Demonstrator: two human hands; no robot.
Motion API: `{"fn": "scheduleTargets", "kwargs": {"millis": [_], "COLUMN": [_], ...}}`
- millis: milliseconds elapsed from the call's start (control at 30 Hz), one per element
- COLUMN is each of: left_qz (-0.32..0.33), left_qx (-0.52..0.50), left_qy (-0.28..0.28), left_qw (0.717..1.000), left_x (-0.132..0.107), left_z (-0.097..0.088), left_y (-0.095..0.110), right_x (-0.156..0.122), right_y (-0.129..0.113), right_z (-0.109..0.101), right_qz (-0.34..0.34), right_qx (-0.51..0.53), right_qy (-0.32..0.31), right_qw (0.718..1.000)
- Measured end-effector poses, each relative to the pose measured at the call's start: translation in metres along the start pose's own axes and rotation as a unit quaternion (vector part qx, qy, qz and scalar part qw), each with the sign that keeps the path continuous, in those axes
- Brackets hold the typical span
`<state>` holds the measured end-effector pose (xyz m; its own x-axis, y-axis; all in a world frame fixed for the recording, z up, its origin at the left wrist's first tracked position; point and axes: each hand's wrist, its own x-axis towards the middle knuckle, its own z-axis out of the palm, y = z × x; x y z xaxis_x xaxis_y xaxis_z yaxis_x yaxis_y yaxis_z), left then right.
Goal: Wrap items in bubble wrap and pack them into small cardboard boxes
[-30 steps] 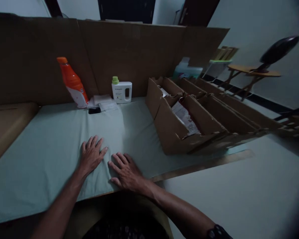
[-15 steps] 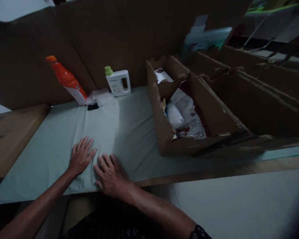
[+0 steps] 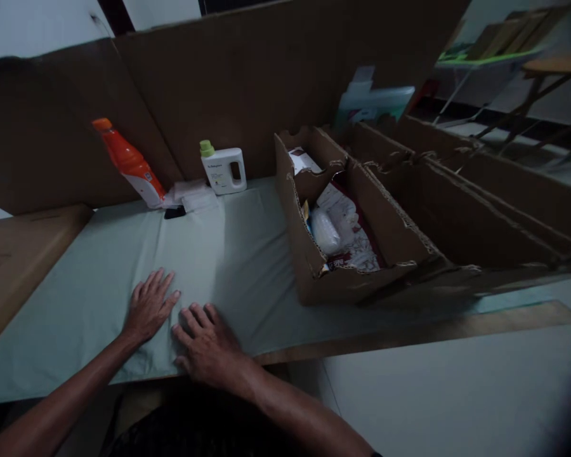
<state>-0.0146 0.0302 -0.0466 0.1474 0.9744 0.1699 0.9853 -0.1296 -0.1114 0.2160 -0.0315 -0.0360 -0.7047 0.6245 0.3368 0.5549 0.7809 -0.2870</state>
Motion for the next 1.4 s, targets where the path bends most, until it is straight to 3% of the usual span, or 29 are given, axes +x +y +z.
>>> {"fn": "scheduleTargets", "kwargs": {"millis": [333,533,700,800,900,967,1033,1100,1133,1200,1233,1300,1400], "left_qz": [0.005,-0.011,-0.007,0.003,0.009,0.018,0.032,0.043,0.046,0.055,0.061,0.09,0.134], "left_qx": [-0.067,-0.111,-0.138,-0.136,-0.133,-0.13,-0.125,-0.123,-0.124,-0.131,-0.138,-0.159,-0.194], "left_qy": [0.041,0.055,0.037,0.052,0.078,0.081,0.058,0.019,0.002,-0.005,0.004,0.037,0.032], "left_qw": [0.997,0.992,0.99,0.989,0.988,0.988,0.99,0.991,0.991,0.99,0.989,0.982,0.971], "left_x": [-0.043,-0.044,-0.045,-0.048,-0.05,-0.049,-0.043,-0.029,-0.018,0.011,0.028,0.061,0.088], "left_z": [-0.008,-0.016,-0.024,-0.021,-0.009,-0.001,0.002,-0.003,-0.008,-0.023,-0.031,-0.045,-0.054], "left_y": [0.035,0.042,0.038,0.036,0.034,0.029,0.021,0.014,0.012,0.014,0.02,0.039,0.076], "right_x": [0.005,0.003,-0.007,-0.016,-0.023,-0.028,-0.033,-0.035,-0.035,-0.032,-0.029,-0.024,-0.015], "right_y": [0.005,0.008,-0.01,-0.027,-0.038,-0.04,-0.037,-0.024,-0.013,0.018,0.037,0.077,0.122], "right_z": [-0.001,-0.004,-0.006,-0.02,-0.057,-0.099,-0.151,-0.208,-0.234,-0.276,-0.29,-0.302,-0.29], "right_qz": [0.026,0.047,0.087,0.075,0.012,0.01,0.054,0.131,0.179,0.286,0.33,0.399,0.429], "right_qx": [0.031,0.06,0.076,0.098,0.141,0.155,0.128,0.064,0.03,-0.086,-0.14,-0.216,-0.251], "right_qy": [-0.071,-0.079,-0.055,-0.083,-0.158,-0.159,-0.075,0.077,0.131,0.178,0.17,0.079,-0.08], "right_qw": [0.997,0.994,0.992,0.989,0.977,0.975,0.988,0.986,0.975,0.938,0.918,0.887,0.864]}}
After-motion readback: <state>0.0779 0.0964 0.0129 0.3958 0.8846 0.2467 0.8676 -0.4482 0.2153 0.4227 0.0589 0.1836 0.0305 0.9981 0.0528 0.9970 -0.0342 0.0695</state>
